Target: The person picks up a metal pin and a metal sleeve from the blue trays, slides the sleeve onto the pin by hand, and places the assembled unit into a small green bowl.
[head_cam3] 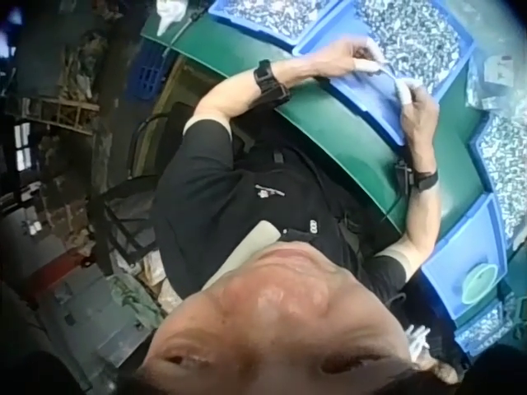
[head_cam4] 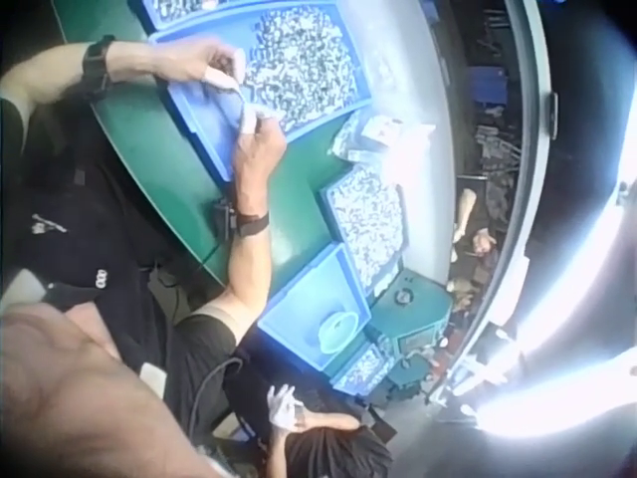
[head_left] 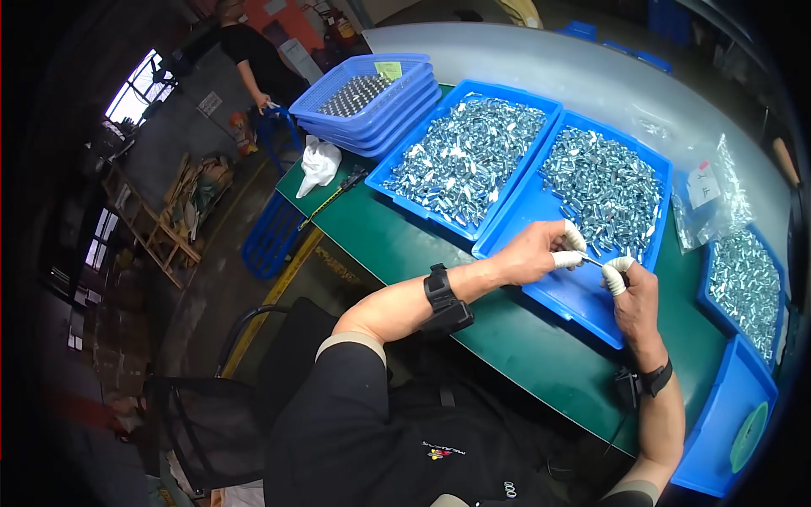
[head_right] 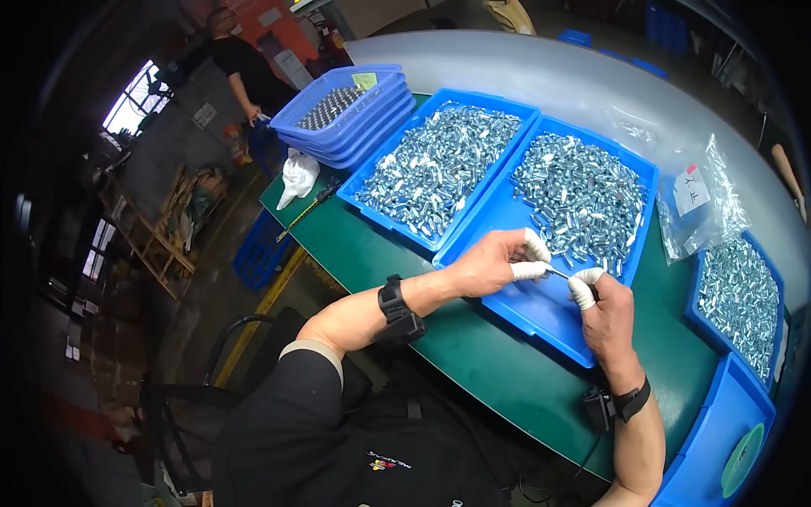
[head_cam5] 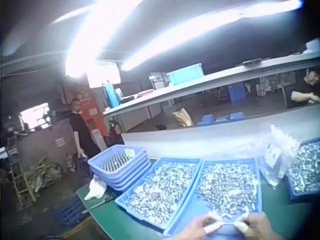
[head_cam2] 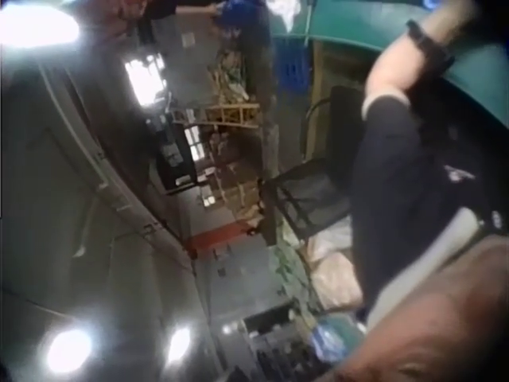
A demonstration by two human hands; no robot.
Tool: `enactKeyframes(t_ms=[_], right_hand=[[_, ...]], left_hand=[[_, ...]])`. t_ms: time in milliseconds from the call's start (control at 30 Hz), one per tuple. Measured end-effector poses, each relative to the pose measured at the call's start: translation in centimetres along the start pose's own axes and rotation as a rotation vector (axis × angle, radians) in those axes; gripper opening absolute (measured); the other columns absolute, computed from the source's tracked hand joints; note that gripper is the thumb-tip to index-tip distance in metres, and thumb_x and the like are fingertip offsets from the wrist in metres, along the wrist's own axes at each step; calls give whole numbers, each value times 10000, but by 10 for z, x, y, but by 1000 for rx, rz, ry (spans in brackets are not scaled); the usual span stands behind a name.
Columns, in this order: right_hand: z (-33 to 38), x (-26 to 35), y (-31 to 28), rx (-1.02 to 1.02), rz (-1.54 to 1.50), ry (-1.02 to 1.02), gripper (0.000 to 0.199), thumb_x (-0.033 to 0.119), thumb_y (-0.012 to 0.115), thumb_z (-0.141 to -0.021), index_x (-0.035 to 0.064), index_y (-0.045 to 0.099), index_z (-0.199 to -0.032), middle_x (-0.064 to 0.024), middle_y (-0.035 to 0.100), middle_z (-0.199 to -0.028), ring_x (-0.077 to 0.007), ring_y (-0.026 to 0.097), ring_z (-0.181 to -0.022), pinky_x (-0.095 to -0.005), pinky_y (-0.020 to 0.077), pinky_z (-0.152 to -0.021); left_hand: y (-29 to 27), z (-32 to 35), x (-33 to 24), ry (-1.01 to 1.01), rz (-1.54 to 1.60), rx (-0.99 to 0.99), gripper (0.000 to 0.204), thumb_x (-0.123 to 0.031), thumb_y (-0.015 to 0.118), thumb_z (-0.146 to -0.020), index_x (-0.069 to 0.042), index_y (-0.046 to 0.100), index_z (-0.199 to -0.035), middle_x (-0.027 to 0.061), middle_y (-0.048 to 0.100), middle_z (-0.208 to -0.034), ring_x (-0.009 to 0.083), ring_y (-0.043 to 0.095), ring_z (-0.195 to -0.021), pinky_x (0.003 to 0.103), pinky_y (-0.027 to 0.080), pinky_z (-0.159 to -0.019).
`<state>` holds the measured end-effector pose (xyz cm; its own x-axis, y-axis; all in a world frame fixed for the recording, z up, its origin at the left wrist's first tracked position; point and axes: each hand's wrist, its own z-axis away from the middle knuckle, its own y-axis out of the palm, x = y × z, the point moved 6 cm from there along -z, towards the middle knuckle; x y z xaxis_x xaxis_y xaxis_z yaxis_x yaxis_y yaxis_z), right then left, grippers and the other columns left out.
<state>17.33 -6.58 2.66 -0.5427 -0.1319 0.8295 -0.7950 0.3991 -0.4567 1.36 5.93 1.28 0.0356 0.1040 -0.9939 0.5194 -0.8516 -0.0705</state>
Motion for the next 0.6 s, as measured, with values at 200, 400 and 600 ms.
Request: enactKeyframes(t_ms=[200,400,600], right_hand=[[-2,1,-4,-12,-12,-1,150,135,704,-978,-7,701,-931,-101,701,-756,-177,674,-682,-326,525,-641],[-8,1,-4,-24,53,-24,158,157,712,-987,4,696,-952,-80,698,-760,-142,656,-698,-310,515,-643],[-3,-2,-7,-78,43,-13,202,224,753,-942,24,725,-952,-185,686,-776,-334,672,-683,-419,512,-631]], left_hand=[[-65,14,-24,47,-417,-314,189,-175,751,-964,-51,716,-1104,31,725,-1017,124,683,-967,306,550,-878],[-122,23,-81,464,-1149,-578,276,-70,748,-921,-39,704,-1191,110,746,-1089,243,714,-983,346,554,-860],[-28,-2,-28,248,-1071,76,308,-117,762,-902,-72,709,-1203,126,680,-1048,327,676,-984,404,548,-852]])
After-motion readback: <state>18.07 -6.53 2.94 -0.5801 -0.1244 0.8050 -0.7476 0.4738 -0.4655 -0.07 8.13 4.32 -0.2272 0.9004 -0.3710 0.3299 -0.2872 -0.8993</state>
